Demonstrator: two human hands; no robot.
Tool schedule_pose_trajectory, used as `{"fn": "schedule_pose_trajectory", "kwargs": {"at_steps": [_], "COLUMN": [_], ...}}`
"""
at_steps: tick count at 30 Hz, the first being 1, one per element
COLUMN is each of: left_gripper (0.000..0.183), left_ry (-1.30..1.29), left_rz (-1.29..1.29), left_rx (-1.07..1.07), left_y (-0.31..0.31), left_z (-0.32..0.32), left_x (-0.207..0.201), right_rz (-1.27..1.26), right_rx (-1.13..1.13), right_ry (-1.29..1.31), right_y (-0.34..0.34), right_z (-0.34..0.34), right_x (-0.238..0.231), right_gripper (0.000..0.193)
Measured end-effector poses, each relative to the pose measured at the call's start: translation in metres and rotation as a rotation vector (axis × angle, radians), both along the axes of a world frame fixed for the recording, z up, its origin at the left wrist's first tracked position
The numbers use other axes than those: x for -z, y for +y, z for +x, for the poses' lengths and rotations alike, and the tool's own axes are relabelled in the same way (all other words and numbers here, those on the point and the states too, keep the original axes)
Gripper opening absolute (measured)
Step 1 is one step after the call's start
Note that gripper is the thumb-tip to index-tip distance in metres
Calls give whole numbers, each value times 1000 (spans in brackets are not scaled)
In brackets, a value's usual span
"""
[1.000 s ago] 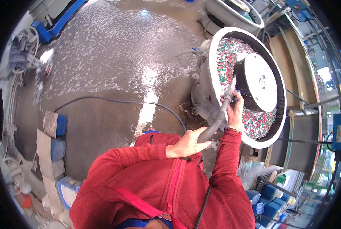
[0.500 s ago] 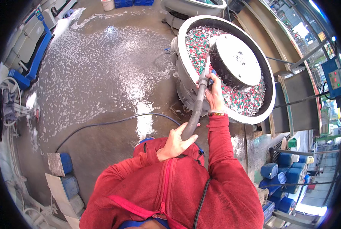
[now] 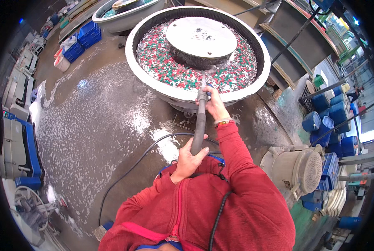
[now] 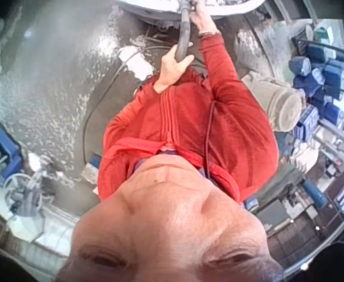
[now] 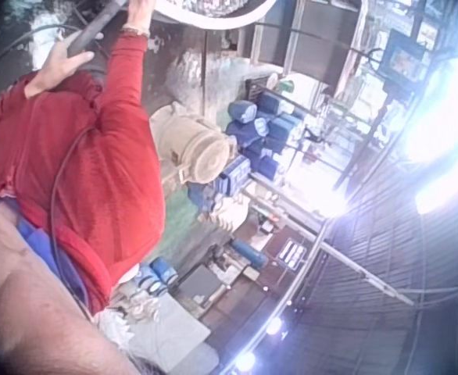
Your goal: The person uses a hose to spray water and foam over the surfaces of several industrial vibratory finishing machines containing metal components and polishing media.
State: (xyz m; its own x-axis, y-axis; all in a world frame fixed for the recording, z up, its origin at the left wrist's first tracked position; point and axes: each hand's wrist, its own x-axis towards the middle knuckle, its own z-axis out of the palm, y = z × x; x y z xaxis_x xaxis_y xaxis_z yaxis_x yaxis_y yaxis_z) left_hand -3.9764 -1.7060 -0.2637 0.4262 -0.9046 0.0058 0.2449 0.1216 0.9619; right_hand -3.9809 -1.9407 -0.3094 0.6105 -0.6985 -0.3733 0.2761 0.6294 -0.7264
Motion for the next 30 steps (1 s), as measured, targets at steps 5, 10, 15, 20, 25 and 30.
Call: {"fn": "schedule_pose_trajectory", "kwargs": {"at_steps": [5, 10, 15, 20, 25, 30], "left_gripper": [33, 33, 33, 34, 34, 39], "left_ry": [-115, -154, -123, -72, -217, -265], "left_rz": [-1, 20, 84, 52, -17, 45], "left_rx": [102, 115, -34, -189, -398, -344], "left_y": [-33, -55, -42, -15, 26, 56], "left_z": [-17, -23, -8, 14, 48, 102], "left_x": [-2, -1, 8, 18, 28, 27], "right_rz": [-9, -27, 14, 122, 16, -330], "right_rx": [170, 99, -49, -165, -298, -223], "right_ry": [3, -43, 39, 46, -15, 6], "right_y": [-31, -69, -50, -17, 26, 54], "right_z": [-50, -60, -8, 57, 115, 144], "right_x": [-12, -2, 22, 27, 9, -10], "right_gripper": [34, 32, 31, 25, 27, 50]}}
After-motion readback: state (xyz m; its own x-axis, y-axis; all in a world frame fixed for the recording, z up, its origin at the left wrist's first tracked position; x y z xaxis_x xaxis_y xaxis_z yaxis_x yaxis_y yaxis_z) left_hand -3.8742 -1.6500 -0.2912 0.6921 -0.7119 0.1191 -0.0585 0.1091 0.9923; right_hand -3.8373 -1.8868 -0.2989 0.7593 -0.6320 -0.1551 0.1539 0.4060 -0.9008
